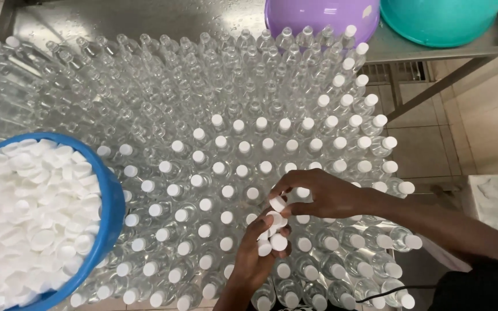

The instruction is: Manually placing plastic caps onto a large array of water bottles on a production table.

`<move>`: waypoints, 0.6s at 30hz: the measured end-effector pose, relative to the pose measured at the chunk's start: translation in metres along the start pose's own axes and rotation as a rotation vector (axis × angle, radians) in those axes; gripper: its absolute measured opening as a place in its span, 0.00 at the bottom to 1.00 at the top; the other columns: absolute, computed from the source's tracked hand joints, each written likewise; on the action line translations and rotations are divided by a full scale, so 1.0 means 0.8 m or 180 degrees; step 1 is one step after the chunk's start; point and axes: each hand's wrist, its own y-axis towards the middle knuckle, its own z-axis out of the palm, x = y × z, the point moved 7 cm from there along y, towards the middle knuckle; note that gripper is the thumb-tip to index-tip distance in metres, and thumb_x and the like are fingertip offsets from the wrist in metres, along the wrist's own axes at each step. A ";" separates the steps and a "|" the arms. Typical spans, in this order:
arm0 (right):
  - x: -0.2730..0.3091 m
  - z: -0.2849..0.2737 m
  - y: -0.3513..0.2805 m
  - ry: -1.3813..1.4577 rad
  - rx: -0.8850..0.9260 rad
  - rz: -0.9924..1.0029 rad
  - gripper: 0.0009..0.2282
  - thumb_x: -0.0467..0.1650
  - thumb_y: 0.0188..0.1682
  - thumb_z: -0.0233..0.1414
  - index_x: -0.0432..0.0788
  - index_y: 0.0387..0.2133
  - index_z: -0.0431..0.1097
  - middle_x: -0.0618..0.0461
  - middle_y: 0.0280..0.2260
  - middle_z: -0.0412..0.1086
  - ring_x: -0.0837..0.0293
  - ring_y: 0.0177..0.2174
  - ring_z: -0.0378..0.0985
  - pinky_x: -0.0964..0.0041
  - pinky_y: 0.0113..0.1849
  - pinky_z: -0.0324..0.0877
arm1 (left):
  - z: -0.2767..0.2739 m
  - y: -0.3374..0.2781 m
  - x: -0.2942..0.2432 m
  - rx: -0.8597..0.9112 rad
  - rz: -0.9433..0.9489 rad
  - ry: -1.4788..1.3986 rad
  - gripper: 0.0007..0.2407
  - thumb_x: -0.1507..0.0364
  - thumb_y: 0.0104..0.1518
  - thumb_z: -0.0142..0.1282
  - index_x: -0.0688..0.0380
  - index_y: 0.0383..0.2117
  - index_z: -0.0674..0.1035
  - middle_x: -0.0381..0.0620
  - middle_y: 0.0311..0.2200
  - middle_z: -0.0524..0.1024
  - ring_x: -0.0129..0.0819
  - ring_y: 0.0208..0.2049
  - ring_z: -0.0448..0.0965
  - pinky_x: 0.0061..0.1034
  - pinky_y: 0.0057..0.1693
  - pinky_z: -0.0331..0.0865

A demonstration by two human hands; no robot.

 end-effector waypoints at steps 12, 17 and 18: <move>-0.289 -0.350 0.070 -0.2395 -0.2369 0.0449 0.13 0.37 0.61 0.63 0.38 0.48 0.80 0.43 0.36 0.74 0.48 0.35 0.72 0.50 0.39 0.65 | -0.087 -0.006 -0.007 -0.0856 0.0400 -0.0304 0.23 0.66 0.62 0.54 0.66 0.62 0.76 0.52 0.46 0.74 0.34 0.33 0.72 0.24 0.24 0.60; -0.407 -0.434 0.108 -0.2720 -0.2401 0.1094 0.19 0.48 0.61 0.60 0.47 0.48 0.83 0.49 0.39 0.80 0.43 0.42 0.78 0.35 0.44 0.61 | -0.119 -0.014 -0.002 -0.1192 0.0541 -0.0626 0.22 0.67 0.64 0.53 0.68 0.63 0.75 0.52 0.46 0.72 0.36 0.30 0.68 0.28 0.24 0.57; -0.422 -0.437 0.115 -0.2692 -0.2177 0.1351 0.21 0.50 0.60 0.58 0.48 0.52 0.81 0.48 0.42 0.81 0.41 0.46 0.78 0.36 0.47 0.57 | -0.131 -0.010 0.004 -0.1035 0.0580 -0.0747 0.21 0.67 0.64 0.53 0.66 0.61 0.76 0.52 0.45 0.72 0.37 0.31 0.69 0.28 0.23 0.59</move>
